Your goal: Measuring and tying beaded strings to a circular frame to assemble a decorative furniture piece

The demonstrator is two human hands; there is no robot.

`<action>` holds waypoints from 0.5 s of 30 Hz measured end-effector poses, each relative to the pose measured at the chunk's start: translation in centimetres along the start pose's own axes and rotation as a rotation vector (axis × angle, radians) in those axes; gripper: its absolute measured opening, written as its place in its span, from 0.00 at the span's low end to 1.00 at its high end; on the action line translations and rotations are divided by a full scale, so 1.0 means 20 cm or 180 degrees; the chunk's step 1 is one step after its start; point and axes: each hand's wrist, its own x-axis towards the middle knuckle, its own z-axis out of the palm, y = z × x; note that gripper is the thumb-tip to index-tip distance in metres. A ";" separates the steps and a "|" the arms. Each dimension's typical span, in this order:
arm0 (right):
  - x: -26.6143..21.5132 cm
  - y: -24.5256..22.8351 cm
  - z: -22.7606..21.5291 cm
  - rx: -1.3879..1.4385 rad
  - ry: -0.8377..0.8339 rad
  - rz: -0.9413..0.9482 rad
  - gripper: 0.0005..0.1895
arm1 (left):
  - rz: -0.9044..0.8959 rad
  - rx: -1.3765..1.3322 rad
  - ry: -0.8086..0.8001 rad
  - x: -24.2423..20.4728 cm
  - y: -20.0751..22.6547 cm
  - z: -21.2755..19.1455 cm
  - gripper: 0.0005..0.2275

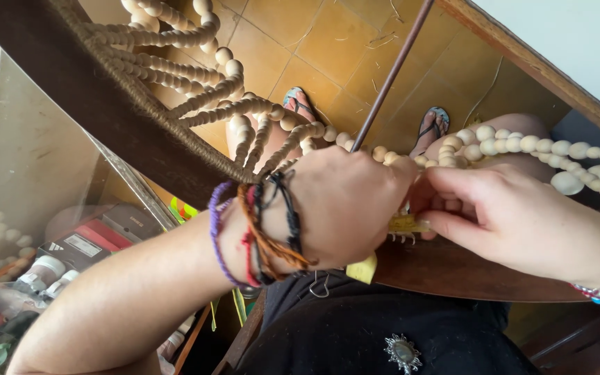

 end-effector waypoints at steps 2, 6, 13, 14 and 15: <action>0.01 -0.03 -0.02 0.0060 -0.0085 0.0096 0.07 | 0.0018 0.0010 -0.0244 0.00 -0.02 -0.05 0.08; 0.02 -0.06 -0.03 0.0091 -0.0167 0.0376 0.04 | 0.0128 0.0158 -0.0106 0.01 -0.03 -0.03 0.09; 0.03 -0.09 -0.03 -0.0064 -0.0183 0.0608 0.05 | 0.0444 0.0238 0.0769 0.00 -0.05 0.09 0.10; 0.03 -0.10 -0.03 -0.0082 -0.0202 0.0641 0.05 | 0.0471 0.0298 0.0918 0.00 -0.06 0.10 0.09; 0.03 -0.10 -0.03 -0.0101 -0.0221 0.0674 0.05 | 0.0498 0.0358 0.1067 0.00 -0.06 0.10 0.09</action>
